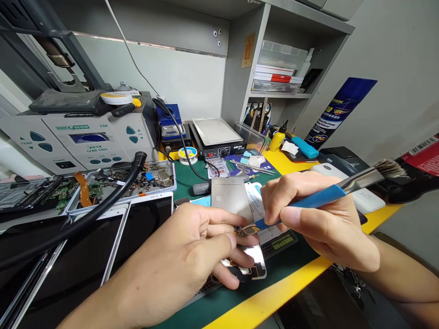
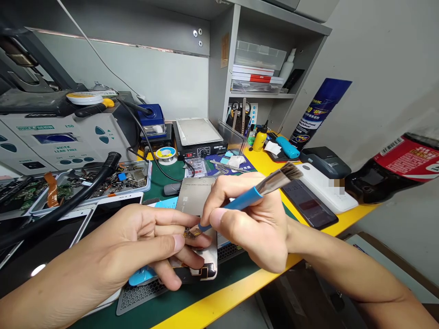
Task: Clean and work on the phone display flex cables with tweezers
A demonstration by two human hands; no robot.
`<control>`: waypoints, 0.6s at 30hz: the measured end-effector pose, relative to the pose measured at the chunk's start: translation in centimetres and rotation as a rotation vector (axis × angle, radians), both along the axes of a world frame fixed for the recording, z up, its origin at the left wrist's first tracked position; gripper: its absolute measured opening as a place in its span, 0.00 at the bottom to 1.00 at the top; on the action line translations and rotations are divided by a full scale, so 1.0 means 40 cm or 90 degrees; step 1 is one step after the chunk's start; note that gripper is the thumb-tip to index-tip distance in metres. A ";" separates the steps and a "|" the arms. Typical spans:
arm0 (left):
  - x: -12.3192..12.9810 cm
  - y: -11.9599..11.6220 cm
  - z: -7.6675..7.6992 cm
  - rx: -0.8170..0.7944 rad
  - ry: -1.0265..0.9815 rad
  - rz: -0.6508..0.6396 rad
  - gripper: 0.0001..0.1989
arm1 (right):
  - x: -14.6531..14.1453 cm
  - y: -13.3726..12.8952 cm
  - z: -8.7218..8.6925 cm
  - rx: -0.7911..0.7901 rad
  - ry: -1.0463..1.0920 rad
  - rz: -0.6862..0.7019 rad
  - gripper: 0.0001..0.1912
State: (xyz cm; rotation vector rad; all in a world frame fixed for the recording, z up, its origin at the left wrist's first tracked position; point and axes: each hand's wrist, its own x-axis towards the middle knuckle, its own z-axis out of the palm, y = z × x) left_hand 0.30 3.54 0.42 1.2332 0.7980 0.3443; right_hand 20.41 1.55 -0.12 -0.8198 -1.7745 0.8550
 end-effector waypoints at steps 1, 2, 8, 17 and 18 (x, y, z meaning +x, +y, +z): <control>-0.001 -0.001 0.001 0.000 0.005 -0.003 0.10 | 0.001 0.000 0.000 0.000 0.004 0.001 0.08; -0.001 -0.002 0.002 0.000 0.009 -0.004 0.10 | 0.001 0.000 0.000 -0.003 0.008 0.008 0.07; 0.000 -0.001 0.001 -0.001 -0.001 -0.002 0.12 | -0.002 0.001 0.006 -0.024 -0.001 0.026 0.08; -0.001 -0.005 0.005 -0.004 -0.003 0.012 0.11 | 0.002 -0.003 0.004 -0.039 0.002 0.041 0.07; -0.001 -0.006 0.005 -0.005 -0.004 0.012 0.12 | 0.002 -0.003 0.004 -0.036 0.001 0.038 0.07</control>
